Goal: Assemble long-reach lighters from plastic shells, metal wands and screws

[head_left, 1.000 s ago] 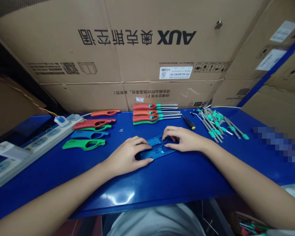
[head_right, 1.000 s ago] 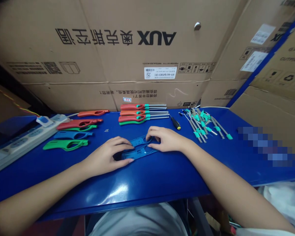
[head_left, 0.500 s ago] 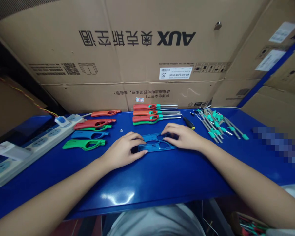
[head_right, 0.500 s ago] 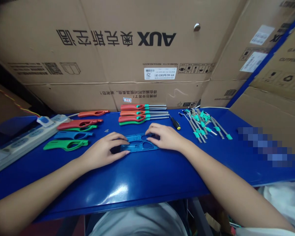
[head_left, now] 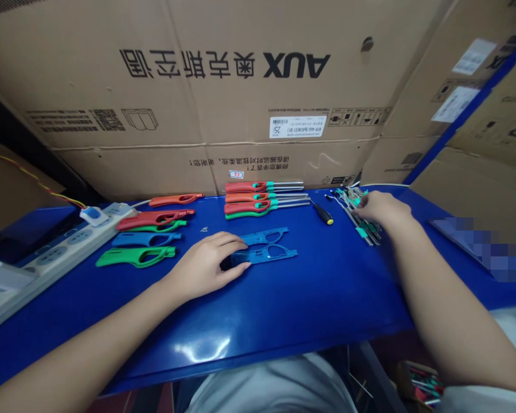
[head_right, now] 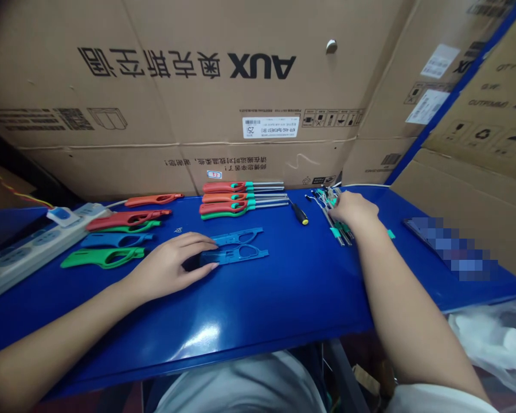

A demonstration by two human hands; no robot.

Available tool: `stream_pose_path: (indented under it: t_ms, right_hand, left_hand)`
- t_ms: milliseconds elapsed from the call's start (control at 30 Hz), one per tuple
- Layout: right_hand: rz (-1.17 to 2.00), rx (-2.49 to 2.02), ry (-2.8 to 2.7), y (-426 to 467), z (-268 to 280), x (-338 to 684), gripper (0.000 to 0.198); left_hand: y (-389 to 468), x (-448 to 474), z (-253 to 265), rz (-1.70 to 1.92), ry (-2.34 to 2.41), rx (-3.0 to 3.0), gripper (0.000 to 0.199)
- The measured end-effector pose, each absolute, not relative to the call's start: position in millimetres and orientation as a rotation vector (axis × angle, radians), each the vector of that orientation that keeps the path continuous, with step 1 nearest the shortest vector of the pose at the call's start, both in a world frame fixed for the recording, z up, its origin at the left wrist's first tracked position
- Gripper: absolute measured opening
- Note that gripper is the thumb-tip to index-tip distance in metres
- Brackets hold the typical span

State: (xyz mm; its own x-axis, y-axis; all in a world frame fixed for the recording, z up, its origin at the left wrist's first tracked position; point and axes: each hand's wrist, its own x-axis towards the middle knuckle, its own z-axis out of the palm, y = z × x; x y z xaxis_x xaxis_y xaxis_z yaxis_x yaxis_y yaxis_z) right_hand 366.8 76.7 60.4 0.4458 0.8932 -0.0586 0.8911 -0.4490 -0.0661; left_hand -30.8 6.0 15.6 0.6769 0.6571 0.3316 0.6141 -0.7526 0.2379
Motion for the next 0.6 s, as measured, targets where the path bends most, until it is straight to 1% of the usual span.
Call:
stream_pose_path:
  t_ms: [100, 300, 400, 600]
  right_hand:
    - [0.135, -2.669, -1.649, 83.1, 51.9, 366.4, 0.023]
    - [0.116, -2.667, -1.662, 86.7, 46.8, 367.4, 0.018]
    - [0.061, -2.614, -1.6, 83.0, 51.2, 364.6, 0.016]
    - [-0.078, -2.518, -1.552, 75.8, 58.8, 358.5, 0.02]
  left_hand:
    - [5.9, -27.9, 10.2, 0.634, 1.019, 2.726, 0.034]
    - [8.8, -27.4, 2.9, 0.63, 0.938, 2.683, 0.028]
    - [11.5, -31.7, 4.3, 0.621, 0.929, 2.694, 0.027]
    - [15.5, -42.6, 13.3, 0.587, 0.921, 2.715, 0.025]
